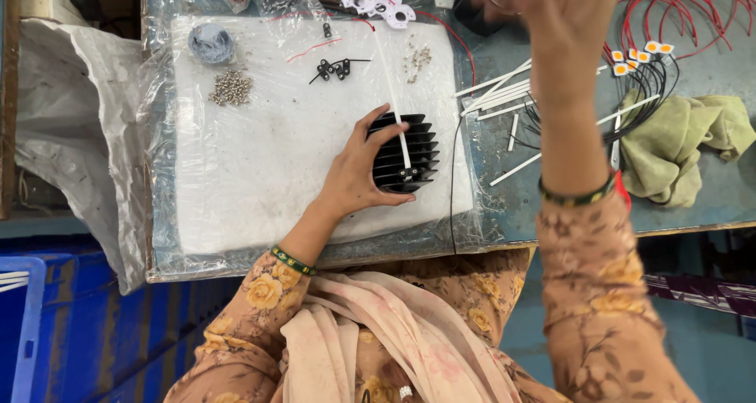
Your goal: The person assembles an LED light fixture by placing an LED module into a black heat sink, securing wires, inserting a white plastic rod, and fastening a metal bracket with a screwdriver. The person then uses a power drill to tighten the screws on the bracket.
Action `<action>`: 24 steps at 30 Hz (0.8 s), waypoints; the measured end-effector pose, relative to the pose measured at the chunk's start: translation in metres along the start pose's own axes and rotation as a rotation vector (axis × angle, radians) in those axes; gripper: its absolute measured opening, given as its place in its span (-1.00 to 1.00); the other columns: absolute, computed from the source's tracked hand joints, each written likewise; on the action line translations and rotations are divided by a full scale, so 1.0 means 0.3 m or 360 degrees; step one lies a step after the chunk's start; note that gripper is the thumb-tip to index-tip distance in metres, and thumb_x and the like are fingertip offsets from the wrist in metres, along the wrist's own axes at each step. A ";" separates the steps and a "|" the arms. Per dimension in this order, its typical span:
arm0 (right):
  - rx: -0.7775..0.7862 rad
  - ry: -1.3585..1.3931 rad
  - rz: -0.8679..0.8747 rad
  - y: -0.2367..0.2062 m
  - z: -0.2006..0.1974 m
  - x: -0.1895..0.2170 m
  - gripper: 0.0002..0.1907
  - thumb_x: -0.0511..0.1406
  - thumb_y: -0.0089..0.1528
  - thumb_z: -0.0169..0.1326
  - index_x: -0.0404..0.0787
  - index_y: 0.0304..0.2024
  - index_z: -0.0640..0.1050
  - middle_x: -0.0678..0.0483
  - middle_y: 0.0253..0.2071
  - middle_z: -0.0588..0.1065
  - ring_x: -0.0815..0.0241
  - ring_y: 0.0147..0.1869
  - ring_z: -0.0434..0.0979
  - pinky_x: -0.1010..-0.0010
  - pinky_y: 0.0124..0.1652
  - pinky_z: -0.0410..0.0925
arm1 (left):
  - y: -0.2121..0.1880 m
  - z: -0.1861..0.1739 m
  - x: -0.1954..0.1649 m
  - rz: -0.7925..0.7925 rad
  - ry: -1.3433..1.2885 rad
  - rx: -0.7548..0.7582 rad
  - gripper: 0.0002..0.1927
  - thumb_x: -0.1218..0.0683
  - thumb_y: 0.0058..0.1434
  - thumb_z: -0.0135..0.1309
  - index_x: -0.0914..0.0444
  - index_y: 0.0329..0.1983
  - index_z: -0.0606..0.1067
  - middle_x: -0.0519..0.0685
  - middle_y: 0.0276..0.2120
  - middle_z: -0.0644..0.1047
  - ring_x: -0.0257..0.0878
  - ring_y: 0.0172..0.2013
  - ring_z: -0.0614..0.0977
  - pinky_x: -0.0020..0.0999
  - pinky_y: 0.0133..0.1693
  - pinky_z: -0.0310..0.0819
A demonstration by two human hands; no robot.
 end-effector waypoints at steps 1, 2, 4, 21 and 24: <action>-0.0012 0.0023 0.0070 -0.062 -0.018 -0.037 -0.59 -0.12 0.48 0.21 -0.31 0.13 0.47 -0.07 -0.09 0.61 0.14 -0.12 0.67 0.35 -0.09 0.55 | 0.000 0.003 0.004 0.0013 -0.0045 -0.0002 0.14 -0.12 -0.24 0.55 0.01 0.42 0.23 0.12 0.44 0.19 0.13 0.32 0.43 -0.06 0.23 0.49; -0.0030 0.0047 0.0127 -0.132 -0.037 -0.074 -0.60 -0.13 0.48 0.22 -0.31 0.13 0.47 -0.07 -0.09 0.62 0.14 -0.12 0.68 0.35 -0.09 0.55 | -0.003 0.005 0.009 0.0023 -0.0088 0.0002 0.18 -0.12 -0.24 0.55 0.05 0.45 0.17 0.13 0.45 0.17 0.14 0.33 0.41 -0.05 0.26 0.46; -0.0139 0.0083 0.0371 -0.283 -0.087 -0.174 -0.57 -0.13 0.41 0.21 -0.31 0.14 0.49 -0.07 -0.13 0.62 0.13 -0.14 0.67 0.32 -0.08 0.57 | -0.004 0.018 0.019 0.0005 -0.0074 -0.0026 0.16 -0.11 -0.23 0.55 0.04 0.43 0.17 0.11 0.42 0.21 0.12 0.33 0.44 -0.08 0.25 0.48; -0.0489 -0.0092 -0.0076 -0.706 -0.263 -0.066 -0.17 0.25 0.42 -0.19 -0.31 0.32 0.38 0.00 0.45 0.28 0.19 0.57 0.22 0.35 0.37 0.22 | -0.061 0.404 -0.326 -0.0886 -0.2899 0.0464 0.26 -0.44 -0.03 0.33 0.29 0.55 0.10 0.16 0.37 0.30 0.05 0.35 0.36 0.09 0.38 0.23; -0.0501 -0.0753 0.0063 -0.711 -0.282 -0.011 -0.16 0.28 0.43 -0.38 -0.24 0.20 0.53 0.08 0.13 0.53 0.32 0.27 0.41 0.44 0.11 0.23 | -0.092 0.445 -0.351 -0.1350 -0.3258 0.0530 0.24 -0.59 0.01 0.08 0.27 0.53 0.10 0.20 0.41 0.28 0.11 0.37 0.35 0.14 0.35 0.29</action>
Point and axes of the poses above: each hand's wrist, its own y-axis towards the middle knuckle, its own z-axis out of the palm, x = y × z, the point moved 8 cm from there along y, towards the middle knuckle
